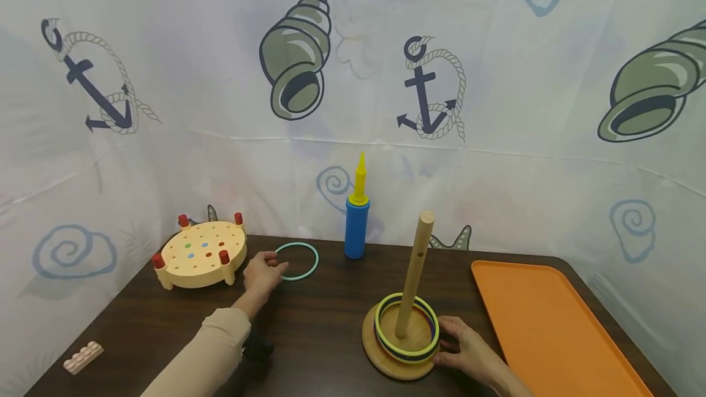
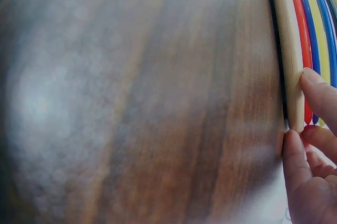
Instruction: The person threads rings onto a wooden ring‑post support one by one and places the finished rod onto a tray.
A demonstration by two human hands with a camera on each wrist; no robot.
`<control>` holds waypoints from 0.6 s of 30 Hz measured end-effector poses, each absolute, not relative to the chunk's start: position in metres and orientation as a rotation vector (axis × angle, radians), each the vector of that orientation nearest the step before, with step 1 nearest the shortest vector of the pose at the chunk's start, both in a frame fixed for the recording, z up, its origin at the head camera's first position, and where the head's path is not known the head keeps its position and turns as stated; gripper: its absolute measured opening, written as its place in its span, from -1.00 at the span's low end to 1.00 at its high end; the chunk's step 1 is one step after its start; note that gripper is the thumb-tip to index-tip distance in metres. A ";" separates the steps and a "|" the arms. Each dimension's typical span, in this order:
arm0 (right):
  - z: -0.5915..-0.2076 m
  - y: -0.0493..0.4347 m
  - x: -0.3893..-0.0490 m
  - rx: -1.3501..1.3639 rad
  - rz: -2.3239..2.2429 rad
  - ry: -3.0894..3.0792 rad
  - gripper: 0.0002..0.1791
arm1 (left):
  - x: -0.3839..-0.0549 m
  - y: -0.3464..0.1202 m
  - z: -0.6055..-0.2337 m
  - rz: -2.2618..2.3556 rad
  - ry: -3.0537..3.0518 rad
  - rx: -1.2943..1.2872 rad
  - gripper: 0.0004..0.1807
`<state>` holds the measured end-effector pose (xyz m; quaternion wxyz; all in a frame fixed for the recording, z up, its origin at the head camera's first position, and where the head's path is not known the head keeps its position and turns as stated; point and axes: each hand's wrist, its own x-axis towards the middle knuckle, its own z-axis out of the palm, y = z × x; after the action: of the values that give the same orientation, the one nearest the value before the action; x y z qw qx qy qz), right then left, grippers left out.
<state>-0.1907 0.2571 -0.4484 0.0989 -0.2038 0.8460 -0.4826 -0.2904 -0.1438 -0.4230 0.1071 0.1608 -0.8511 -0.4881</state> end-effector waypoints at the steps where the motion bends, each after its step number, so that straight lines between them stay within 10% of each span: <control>1: -0.448 0.257 -0.191 -0.601 -1.427 2.503 -0.29 | -0.290 -0.145 -0.424 -1.435 -2.507 0.483 -0.53; 18: -0.448 0.257 -0.191 -0.600 -1.444 2.483 -0.28 | -0.294 -0.154 -0.433 -1.340 -2.578 0.533 -0.49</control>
<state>-0.1906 0.2574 -0.4477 0.1036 -0.2033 0.8416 -0.4895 -0.2939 -0.1537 -0.4331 0.0938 0.1798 -0.8688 -0.4517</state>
